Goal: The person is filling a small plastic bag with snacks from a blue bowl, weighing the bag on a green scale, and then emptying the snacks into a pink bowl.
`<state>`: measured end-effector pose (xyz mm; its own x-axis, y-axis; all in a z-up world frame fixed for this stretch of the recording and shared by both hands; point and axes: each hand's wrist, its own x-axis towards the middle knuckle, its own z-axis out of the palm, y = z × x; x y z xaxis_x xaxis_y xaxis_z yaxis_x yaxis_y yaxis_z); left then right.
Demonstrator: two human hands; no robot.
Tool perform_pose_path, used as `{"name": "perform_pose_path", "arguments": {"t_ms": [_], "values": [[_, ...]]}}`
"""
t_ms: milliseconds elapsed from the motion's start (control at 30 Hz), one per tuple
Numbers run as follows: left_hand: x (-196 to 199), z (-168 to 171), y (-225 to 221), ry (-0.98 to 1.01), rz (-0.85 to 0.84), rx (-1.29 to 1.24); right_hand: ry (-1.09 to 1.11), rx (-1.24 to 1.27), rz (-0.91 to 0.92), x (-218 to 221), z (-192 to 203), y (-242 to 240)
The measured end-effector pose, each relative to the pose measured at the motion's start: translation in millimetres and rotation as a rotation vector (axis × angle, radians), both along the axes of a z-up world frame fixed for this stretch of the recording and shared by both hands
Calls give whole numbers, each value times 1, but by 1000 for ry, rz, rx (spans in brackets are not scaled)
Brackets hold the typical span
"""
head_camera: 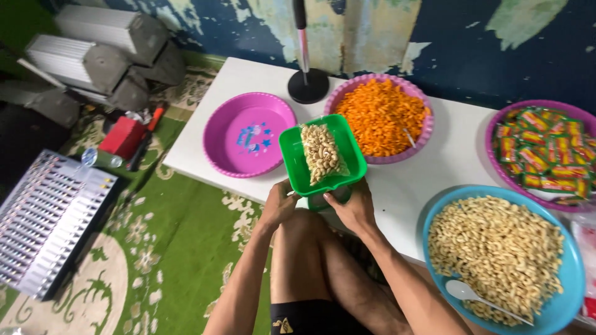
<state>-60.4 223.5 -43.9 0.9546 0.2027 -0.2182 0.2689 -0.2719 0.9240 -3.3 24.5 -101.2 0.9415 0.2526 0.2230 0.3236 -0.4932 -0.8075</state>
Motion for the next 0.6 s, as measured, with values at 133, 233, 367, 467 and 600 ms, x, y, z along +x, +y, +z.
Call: {"name": "perform_pose_path", "arguments": {"t_ms": [133,233,367,467,600], "values": [[-10,6,9,47,45,25,-8,28,48,0,-1,12],[-14,-4,16,24,87,0,-27,45,74,-3,4,23],[-22,4,16,-2,111,-42,-26,94,99,-4,2,31],[-26,8,18,-26,94,-75,-30,90,97,-4,3,32],[-25,2,19,-39,72,-101,-16,50,79,-2,-5,32]]}}
